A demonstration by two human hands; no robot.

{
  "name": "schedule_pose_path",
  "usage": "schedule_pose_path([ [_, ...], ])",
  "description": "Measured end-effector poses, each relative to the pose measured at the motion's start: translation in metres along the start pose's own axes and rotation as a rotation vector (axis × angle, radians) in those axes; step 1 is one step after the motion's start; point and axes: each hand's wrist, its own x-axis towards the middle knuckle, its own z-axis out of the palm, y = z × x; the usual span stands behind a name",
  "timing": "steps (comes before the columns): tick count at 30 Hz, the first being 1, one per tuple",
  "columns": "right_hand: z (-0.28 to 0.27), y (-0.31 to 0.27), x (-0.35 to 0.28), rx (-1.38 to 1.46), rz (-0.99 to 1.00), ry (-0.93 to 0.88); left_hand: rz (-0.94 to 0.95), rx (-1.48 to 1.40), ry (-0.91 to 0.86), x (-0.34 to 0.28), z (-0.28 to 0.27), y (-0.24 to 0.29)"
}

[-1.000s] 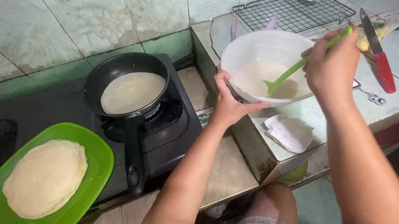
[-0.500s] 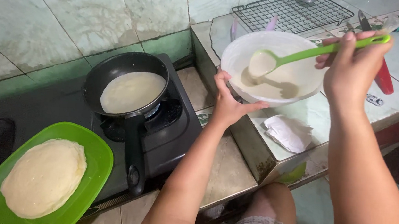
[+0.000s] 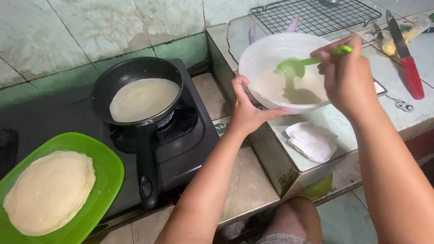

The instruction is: Stirring batter in a bowl and cooking thin pancakes on a gas stove.

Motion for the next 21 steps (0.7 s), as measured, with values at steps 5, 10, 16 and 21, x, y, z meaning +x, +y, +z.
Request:
schedule_pose_path([
  [5,0.000,0.012,-0.003,-0.135,-0.016,-0.046,0.013,-0.016,-0.022,0.000,-0.002,0.003],
  [10,-0.017,-0.018,0.002,-0.207,0.029,-0.093,0.040,-0.070,-0.007,-0.002,0.001,0.000],
  [16,-0.007,-0.047,0.012,-0.132,0.082,-0.040,0.002,-0.025,-0.006,-0.001,0.001,0.003],
  [21,0.025,-0.037,0.014,0.059,0.166,0.173,-0.044,-0.048,-0.016,-0.003,0.002,0.006],
])
